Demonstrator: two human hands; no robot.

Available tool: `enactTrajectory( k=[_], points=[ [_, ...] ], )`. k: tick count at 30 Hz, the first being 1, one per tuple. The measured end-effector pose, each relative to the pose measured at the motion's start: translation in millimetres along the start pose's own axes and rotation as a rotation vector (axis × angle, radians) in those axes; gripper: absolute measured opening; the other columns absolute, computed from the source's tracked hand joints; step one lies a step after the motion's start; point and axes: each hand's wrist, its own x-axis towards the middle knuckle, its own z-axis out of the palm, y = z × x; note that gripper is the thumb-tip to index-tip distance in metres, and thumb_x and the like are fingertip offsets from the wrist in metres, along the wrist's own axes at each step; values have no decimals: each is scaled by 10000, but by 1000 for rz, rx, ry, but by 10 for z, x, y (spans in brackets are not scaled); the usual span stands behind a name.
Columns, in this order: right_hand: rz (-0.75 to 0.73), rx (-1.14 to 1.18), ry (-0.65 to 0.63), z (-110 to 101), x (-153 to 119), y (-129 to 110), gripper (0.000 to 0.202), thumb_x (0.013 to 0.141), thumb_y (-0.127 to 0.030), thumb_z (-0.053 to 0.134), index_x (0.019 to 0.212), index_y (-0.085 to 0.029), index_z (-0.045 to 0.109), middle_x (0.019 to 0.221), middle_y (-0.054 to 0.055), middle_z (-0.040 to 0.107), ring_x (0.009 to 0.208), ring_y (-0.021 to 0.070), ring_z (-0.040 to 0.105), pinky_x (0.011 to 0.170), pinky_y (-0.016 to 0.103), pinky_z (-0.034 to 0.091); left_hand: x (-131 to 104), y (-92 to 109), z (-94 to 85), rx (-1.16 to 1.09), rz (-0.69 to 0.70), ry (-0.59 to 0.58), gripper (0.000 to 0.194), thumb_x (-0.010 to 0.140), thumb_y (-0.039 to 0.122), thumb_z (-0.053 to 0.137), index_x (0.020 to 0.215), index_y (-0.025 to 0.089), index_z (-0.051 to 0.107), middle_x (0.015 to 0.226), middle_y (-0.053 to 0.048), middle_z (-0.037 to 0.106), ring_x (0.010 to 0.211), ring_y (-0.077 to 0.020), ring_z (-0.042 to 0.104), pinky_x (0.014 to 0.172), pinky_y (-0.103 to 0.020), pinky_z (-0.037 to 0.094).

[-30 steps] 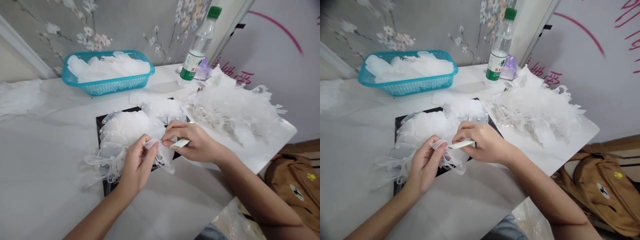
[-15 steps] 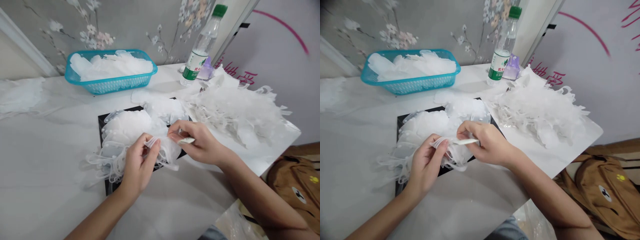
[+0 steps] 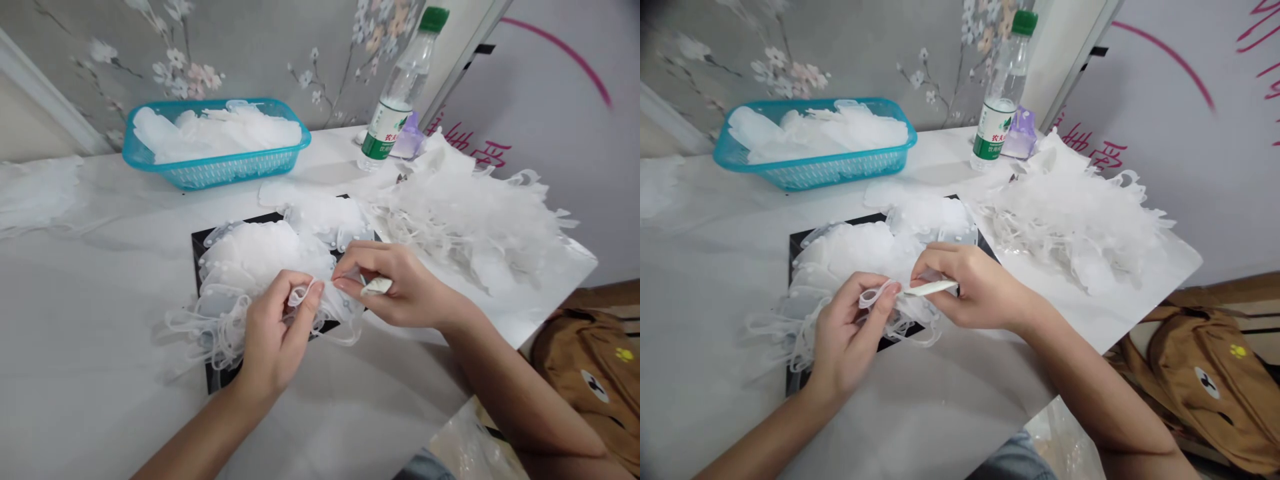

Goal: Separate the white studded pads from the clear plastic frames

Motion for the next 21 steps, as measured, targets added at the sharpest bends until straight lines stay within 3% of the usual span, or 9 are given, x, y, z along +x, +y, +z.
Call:
enactTrajectory(
  k=[5,12,17,21],
  points=[
    [-10,-46,99,-12,-5,-4,113,788,-45,526,817,-153,544,739,0,531,611,82,472,529,185,375,-18,-17,8,-43,-56,37,182,884,339,475,759,206,479,554,56,500,489,-72,457,483,-168,366],
    [200,-64,569,-59,-8,102,113,845,-197,561,741,-166,530,594,-35,427,422,43,275,391,203,205,8,-28,-11,-138,-159,35,212,862,345,475,713,208,412,565,57,459,520,-83,458,485,-175,361],
    [242,-114,650,-35,23,82,142,826,-218,600,708,-165,543,591,-27,468,407,44,300,374,205,213,36,31,-3,-38,-133,-29,208,746,202,497,608,197,341,523,68,292,465,-67,272,434,-188,245],
    [269,-137,721,-2,39,48,175,830,-254,604,689,-173,541,586,-23,466,401,50,311,363,209,211,45,37,10,49,-89,-33,234,630,129,468,540,192,261,502,62,252,479,-69,232,437,-200,211]
  ],
)
